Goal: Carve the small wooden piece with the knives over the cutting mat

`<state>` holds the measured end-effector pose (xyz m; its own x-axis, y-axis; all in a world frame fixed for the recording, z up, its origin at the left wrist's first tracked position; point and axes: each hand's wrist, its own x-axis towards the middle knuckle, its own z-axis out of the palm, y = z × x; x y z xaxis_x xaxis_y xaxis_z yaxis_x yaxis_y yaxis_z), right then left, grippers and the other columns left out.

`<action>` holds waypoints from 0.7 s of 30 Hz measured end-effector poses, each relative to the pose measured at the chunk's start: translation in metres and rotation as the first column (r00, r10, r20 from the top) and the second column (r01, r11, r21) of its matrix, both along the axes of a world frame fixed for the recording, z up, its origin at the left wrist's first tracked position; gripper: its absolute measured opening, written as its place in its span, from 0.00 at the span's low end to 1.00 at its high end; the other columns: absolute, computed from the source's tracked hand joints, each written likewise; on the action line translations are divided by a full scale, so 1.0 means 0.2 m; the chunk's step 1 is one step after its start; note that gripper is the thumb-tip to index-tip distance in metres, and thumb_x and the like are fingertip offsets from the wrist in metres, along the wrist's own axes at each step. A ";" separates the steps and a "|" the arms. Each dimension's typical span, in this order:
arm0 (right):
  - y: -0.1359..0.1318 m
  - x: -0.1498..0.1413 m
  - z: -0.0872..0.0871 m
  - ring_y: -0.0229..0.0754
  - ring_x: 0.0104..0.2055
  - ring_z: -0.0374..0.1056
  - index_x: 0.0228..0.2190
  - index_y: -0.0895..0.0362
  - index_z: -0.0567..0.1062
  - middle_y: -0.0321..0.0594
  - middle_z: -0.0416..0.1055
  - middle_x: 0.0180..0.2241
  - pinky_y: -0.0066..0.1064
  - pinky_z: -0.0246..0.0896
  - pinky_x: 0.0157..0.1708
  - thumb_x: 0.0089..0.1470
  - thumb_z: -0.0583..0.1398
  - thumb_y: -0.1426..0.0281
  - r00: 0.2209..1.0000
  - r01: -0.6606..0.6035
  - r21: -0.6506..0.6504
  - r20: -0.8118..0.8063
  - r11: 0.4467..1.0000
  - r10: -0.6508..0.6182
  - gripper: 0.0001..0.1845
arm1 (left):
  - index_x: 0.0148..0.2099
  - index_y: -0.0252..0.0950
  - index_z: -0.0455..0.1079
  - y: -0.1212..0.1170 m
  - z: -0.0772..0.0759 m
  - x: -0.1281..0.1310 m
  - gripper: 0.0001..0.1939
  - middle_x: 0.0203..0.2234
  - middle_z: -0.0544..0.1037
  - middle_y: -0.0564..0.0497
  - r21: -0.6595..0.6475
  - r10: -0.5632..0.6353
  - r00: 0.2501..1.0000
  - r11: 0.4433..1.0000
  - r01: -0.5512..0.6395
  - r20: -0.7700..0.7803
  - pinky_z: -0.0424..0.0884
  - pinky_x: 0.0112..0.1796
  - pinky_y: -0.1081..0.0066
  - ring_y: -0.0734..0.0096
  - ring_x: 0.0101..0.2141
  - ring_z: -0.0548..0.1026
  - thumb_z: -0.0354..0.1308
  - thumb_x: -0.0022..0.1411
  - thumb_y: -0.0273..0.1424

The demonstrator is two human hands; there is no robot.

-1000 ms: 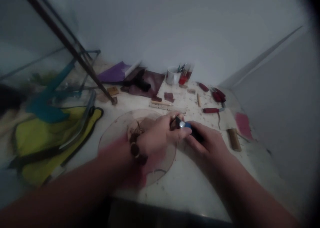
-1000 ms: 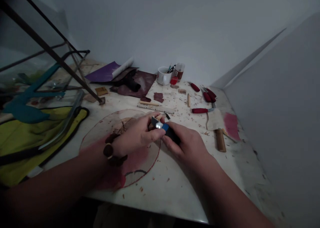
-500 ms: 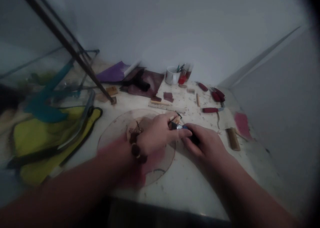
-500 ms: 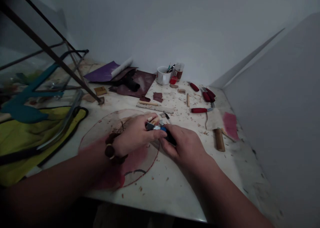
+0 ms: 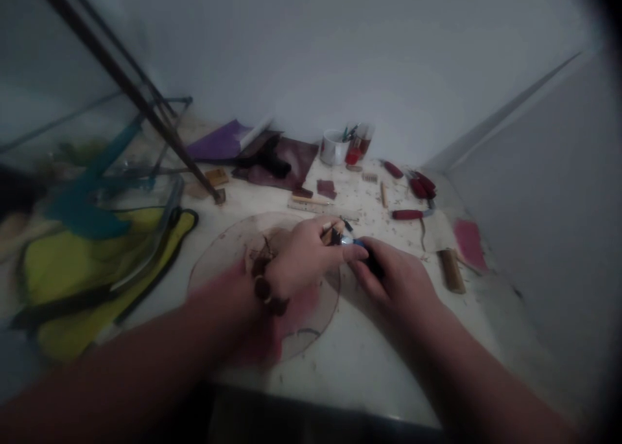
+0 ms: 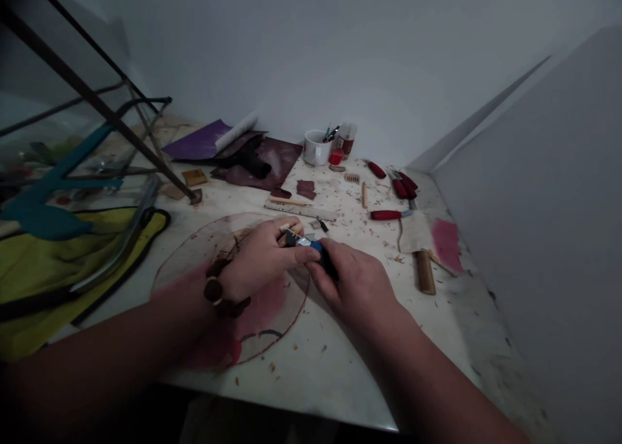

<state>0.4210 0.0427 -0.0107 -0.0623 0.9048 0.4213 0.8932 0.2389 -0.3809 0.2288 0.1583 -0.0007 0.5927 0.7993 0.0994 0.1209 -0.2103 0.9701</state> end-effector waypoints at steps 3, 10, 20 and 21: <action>0.01 0.00 0.00 0.50 0.37 0.80 0.53 0.54 0.82 0.44 0.85 0.39 0.37 0.66 0.36 0.75 0.61 0.58 0.999 0.008 -0.020 -0.031 1.000 -0.008 0.16 | 0.38 0.40 0.70 -0.02 0.01 0.00 0.21 0.29 0.71 0.52 -0.010 0.019 1.000 1.000 -0.019 0.021 0.64 0.35 0.63 0.63 0.34 0.69 0.77 0.63 0.45; 0.08 0.16 0.06 0.43 0.26 0.69 0.38 0.53 0.80 0.38 0.77 0.27 0.35 0.61 0.28 0.76 0.59 0.51 0.863 0.304 -0.040 -0.412 0.952 -0.293 0.21 | 0.36 0.41 0.66 -0.08 0.01 -0.04 0.23 0.27 0.69 0.54 0.013 0.044 0.997 0.999 -0.045 0.069 0.62 0.33 0.66 0.65 0.34 0.71 0.77 0.64 0.45; 0.05 0.12 -0.04 0.48 0.38 0.76 0.53 0.52 0.81 0.39 0.82 0.37 0.40 0.69 0.40 0.73 0.64 0.55 0.896 0.118 0.003 -0.430 0.993 -0.106 0.16 | 0.40 0.43 0.73 -0.12 0.03 -0.26 0.16 0.26 0.74 0.54 -0.085 -0.066 0.993 0.994 0.075 0.095 0.74 0.38 0.64 0.61 0.38 0.80 0.69 0.73 0.47; 0.04 0.12 -0.04 0.48 0.37 0.76 0.53 0.52 0.80 0.39 0.81 0.37 0.40 0.68 0.40 0.75 0.62 0.56 0.890 0.098 0.007 -0.449 0.995 -0.085 0.16 | 0.41 0.43 0.73 -0.10 0.04 -0.20 0.15 0.27 0.75 0.54 -0.085 -0.070 0.992 0.993 0.079 0.104 0.75 0.40 0.64 0.62 0.39 0.80 0.69 0.73 0.46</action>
